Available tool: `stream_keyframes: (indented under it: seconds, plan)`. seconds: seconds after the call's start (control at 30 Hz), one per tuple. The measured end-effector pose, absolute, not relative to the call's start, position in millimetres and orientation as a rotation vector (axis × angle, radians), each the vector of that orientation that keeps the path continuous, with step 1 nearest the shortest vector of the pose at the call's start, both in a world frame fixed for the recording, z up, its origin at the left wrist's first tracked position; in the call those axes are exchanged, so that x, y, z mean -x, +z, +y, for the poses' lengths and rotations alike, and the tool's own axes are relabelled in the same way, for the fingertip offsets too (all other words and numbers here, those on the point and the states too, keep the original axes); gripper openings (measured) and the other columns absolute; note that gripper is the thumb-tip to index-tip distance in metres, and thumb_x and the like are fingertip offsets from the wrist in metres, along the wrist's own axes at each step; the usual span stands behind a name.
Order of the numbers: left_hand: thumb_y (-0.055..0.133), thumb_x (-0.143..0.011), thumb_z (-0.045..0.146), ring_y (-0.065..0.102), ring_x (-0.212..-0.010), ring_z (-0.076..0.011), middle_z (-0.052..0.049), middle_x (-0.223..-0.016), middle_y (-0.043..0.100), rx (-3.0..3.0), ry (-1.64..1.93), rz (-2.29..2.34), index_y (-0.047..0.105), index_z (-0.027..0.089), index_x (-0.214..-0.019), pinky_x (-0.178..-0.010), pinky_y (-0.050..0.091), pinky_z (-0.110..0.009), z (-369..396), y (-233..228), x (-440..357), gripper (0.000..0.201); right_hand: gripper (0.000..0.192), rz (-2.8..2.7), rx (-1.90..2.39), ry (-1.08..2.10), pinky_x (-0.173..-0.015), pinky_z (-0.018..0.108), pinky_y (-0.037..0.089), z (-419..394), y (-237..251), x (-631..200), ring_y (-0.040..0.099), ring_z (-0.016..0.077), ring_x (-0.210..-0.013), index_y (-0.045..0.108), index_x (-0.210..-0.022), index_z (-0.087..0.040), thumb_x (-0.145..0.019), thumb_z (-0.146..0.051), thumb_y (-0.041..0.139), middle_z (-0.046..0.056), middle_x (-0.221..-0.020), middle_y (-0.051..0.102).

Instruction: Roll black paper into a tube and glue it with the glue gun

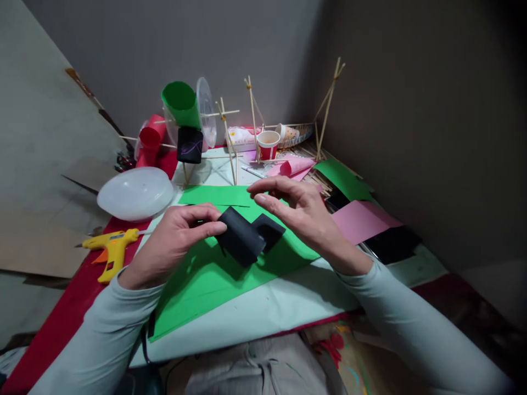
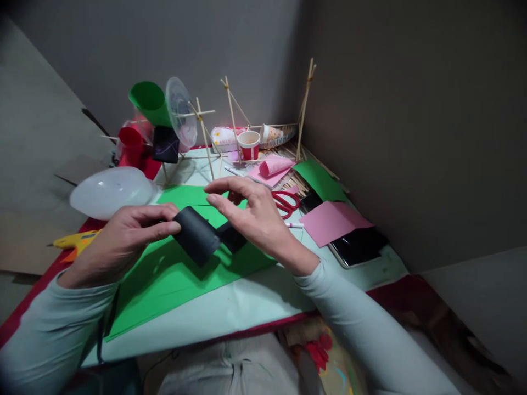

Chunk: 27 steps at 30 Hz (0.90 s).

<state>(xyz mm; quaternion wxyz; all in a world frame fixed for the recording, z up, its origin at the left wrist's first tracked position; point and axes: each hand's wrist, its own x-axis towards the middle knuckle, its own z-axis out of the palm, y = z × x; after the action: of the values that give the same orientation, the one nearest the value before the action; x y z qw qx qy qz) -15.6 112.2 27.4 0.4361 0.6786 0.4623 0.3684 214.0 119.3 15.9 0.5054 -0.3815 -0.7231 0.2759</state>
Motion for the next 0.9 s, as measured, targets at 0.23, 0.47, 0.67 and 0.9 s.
stream_keyframes:
  seconds: [0.23, 0.47, 0.67, 0.9]
  plan:
    - [0.078, -0.072, 0.029, 0.052, -0.068, -0.0150, -0.001, -0.071, 0.064, -1.721, 0.785, 1.160, 0.074, 0.021, -0.068, -0.063, 0.040, -0.024, 101.0, 35.2, 6.5, 0.010, 0.016, -2.062, 0.753, 0.835, -0.080, 0.029, 0.046, 117.2, 14.2, -210.7, 0.063, 0.0163, -0.092, 0.074, -0.104, -0.021, -0.095, -0.032, 0.068, 0.002, -0.105, 0.074]
    - [0.082, -0.068, 0.022, 0.054, -0.065, -0.0138, 0.003, -0.071, 0.060, -1.623, 0.885, 1.039, 0.060, 0.024, -0.079, -0.057, 0.043, -0.022, 100.0, 28.1, 5.4, 0.025, 0.021, -2.146, 0.727, 0.956, -0.070, 0.025, 0.042, 113.6, 16.4, -210.0, 0.057, 0.0102, -0.075, 0.072, -0.105, -0.017, -0.095, -0.035, 0.069, 0.000, -0.096, 0.072]
    - [0.078, -0.075, 0.023, 0.047, -0.061, -0.0110, 0.004, -0.073, 0.057, -1.826, 0.835, 1.060, 0.059, 0.023, -0.079, -0.054, 0.040, -0.021, 100.3, 24.8, 8.8, 0.020, 0.013, -2.222, 0.628, 0.839, -0.080, 0.025, 0.044, 113.4, 12.2, -208.9, 0.061, 0.0129, -0.087, 0.072, -0.097, -0.013, -0.095, -0.026, 0.070, 0.002, -0.093, 0.073]
    - [0.076, -0.080, 0.022, 0.046, -0.059, -0.0099, 0.006, -0.075, 0.058, -2.072, 0.851, 1.120, 0.060, 0.024, -0.082, -0.055, 0.038, -0.024, 97.4, 26.0, 8.4, 0.017, 0.012, -2.191, 0.550, 0.755, -0.078, 0.027, 0.045, 113.7, 9.6, -206.5, 0.059, 0.0124, -0.078, 0.072, -0.085, -0.013, -0.094, -0.020, 0.069, 0.002, -0.082, 0.070]
